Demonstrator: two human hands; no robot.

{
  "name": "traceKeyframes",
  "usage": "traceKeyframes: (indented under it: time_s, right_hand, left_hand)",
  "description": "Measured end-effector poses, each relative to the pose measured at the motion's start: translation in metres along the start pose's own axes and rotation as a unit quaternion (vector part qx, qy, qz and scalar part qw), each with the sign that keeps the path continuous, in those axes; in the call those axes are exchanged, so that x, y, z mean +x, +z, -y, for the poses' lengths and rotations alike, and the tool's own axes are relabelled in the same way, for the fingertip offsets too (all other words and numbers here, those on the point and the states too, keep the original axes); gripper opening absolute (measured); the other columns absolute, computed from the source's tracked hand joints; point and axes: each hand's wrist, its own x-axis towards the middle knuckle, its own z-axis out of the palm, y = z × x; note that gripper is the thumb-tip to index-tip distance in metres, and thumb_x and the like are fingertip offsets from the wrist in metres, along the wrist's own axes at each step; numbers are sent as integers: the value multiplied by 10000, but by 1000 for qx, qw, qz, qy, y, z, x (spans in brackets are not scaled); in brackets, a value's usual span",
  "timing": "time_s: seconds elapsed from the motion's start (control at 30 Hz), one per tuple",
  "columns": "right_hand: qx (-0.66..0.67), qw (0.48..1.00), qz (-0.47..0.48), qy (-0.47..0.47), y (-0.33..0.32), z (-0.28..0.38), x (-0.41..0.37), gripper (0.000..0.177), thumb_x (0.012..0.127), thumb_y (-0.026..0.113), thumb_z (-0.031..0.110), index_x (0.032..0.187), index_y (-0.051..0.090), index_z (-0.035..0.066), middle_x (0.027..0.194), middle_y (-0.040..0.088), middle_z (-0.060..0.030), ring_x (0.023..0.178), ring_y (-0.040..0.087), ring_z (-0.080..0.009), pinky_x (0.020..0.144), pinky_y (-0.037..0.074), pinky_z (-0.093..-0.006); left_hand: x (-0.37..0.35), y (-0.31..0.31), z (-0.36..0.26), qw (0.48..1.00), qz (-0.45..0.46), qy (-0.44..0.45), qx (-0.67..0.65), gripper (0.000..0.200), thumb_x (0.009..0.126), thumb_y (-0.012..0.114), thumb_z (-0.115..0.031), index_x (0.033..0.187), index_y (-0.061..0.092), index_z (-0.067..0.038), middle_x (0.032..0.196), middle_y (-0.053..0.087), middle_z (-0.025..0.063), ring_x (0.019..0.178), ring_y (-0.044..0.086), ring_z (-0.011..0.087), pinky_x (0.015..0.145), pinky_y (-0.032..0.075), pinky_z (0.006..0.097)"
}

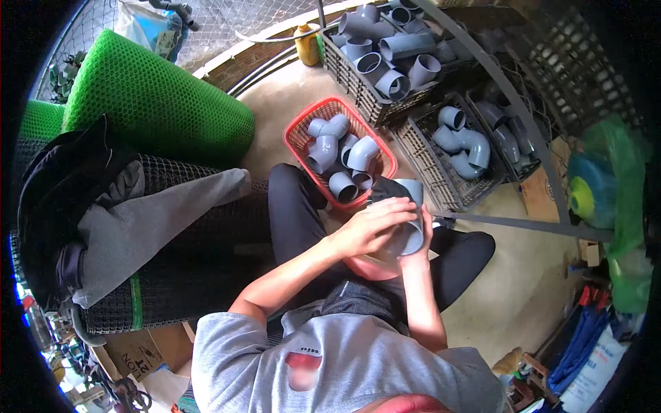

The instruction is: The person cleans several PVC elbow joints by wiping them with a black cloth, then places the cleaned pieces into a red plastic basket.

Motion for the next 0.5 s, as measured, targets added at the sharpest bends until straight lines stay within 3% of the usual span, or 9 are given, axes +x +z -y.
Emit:
traceKeyframes:
  time_s: [0.1,0.13,0.27,0.33,0.4,0.43,0.47,0.5]
  right_hand:
    - [-70,992,-93,-54,1,-13,25,633,963,578,561,1340,563,54,1235,651,-103,1111,650,-242,944,535,-392]
    - [-78,987,-126,-58,9,-17,32,644,962,580,562,1360,545,57,1241,644,-111,1121,644,-247,943,536,-392]
    - [-191,951,-195,-148,-46,-25,110,690,929,712,452,1449,437,92,1378,513,-141,1208,585,-286,972,531,-470]
    - [-216,917,-303,-143,-58,-32,147,834,876,790,448,1480,370,55,1424,478,-152,1253,559,-280,981,526,-434]
    - [-361,879,-268,-159,-78,-37,192,871,857,818,422,1478,351,27,1461,459,-167,1299,521,-281,1033,488,-433]
    - [-426,848,-251,-193,-94,-45,218,858,846,834,397,1465,372,25,1474,454,-170,1320,501,-283,1063,460,-433]
    - [-488,811,-231,-228,-103,-51,244,846,834,850,372,1453,392,23,1488,449,-173,1340,482,-285,1093,433,-433]
    - [-489,815,-179,-255,-99,-54,265,834,796,888,238,1457,414,51,1440,493,-142,1338,483,-266,1125,401,-413]
  left_hand:
    - [-18,2,15,983,-104,-141,-49,550,841,618,63,1385,580,-18,1458,563,186,1411,501,333,1173,394,432]
    - [-27,9,26,967,-159,-191,-60,522,871,624,50,1387,583,-25,1428,598,170,1369,546,281,1151,412,394]
    - [-66,12,56,852,-219,-446,-166,421,924,636,17,1342,623,-35,1215,717,112,1149,641,152,1016,502,318]
    - [-97,17,85,859,-216,-435,-163,364,918,645,16,1278,659,-30,1144,733,101,1062,665,144,950,534,311]
    - [-99,15,85,863,-170,-459,-124,312,916,657,-14,1223,691,-50,1077,744,86,984,667,117,883,548,301]
    - [-90,9,79,888,-148,-423,-101,296,919,662,-47,1211,702,-72,1005,744,79,910,664,102,833,550,297]
    - [-78,1,72,869,-102,-464,-136,298,922,664,-76,1219,696,-74,994,743,80,905,660,103,845,540,297]
    - [-77,3,77,874,-95,-456,-139,304,923,663,-79,1226,691,-71,1016,744,95,930,667,117,866,536,303]
